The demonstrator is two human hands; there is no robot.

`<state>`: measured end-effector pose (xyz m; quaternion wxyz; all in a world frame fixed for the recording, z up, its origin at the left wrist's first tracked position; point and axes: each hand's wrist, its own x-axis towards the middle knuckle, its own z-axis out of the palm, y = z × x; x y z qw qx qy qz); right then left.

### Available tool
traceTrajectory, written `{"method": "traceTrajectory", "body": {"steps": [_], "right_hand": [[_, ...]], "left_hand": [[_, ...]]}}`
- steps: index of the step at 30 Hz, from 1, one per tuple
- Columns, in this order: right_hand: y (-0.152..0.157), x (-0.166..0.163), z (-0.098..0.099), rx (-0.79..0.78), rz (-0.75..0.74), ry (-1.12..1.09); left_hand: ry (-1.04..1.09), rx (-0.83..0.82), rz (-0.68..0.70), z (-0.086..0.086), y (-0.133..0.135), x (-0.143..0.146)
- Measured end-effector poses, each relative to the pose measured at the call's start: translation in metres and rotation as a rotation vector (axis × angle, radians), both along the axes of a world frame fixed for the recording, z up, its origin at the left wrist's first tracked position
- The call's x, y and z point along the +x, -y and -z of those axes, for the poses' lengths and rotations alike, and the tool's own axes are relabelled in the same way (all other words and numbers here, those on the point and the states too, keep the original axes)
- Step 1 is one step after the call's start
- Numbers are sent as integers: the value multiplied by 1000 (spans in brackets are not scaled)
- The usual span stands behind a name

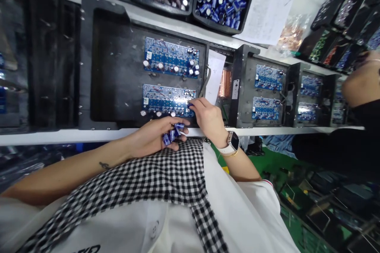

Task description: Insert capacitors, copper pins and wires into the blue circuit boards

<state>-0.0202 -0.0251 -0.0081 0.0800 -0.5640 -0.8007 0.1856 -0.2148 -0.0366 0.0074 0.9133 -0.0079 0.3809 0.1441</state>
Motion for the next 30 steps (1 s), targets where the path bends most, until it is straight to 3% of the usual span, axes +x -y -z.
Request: {"method": "traceTrajectory", "body": {"steps": [5,9,12,14,17,20,24,27,30], "right_hand": [[1,-4,6,92,-31,118],[5,-3,6,107,-151,93],[12,-6,-9,69,-93,-84],[18,-9,-25,-42,-57,-218],[25,-10,-35,-114,-49,-260],[26,-6,-24,-25,11,-172],[23,1,-4,-33,-18,-95],[23,1,-3,-46,-49,-48],[26,2,-5,-23,-91,14]], "left_hand": [[15,36,-45,2,7,-2],[-22,8,-1,2,7,-3],[-49,-32,5,4,7,-3],[-39,-23,-16,6,7,-1],[-23,13,-30,8,8,1],[-17,48,-4,8,9,2],[-6,108,89,9,10,-1],[-12,195,135,10,12,-3],[-14,234,88,11,14,-4]]}}
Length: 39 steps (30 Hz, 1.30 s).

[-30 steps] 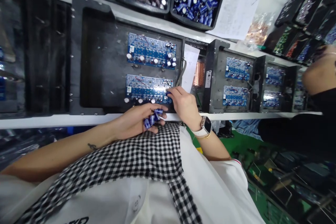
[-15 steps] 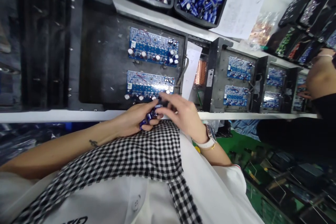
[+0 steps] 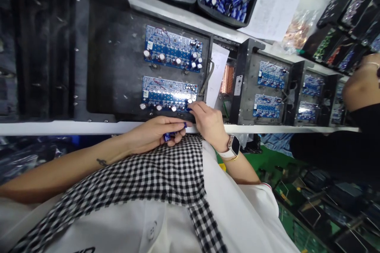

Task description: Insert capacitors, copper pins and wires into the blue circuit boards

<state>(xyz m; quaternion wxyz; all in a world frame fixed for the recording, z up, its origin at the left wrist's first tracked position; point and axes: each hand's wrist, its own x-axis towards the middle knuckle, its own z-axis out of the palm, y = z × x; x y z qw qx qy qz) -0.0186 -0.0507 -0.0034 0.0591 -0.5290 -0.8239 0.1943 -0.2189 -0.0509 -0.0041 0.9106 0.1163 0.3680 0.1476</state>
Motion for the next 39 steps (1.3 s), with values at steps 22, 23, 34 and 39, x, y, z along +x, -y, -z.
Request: {"method": "traceTrajectory", "body": {"steps": [22,23,34,39], "right_hand": [[0,6,0,103,245,-116],[-3,6,4,95,234,-85],[-11,1,-4,59,142,178],[-13,1,-7,31,112,191]], "left_hand": [[24,-162,-29,-1,-8,12],[37,-159,-29,0,-8,11],[85,-102,-27,2,-5,8],[70,-65,-16,-1,-4,5]]}}
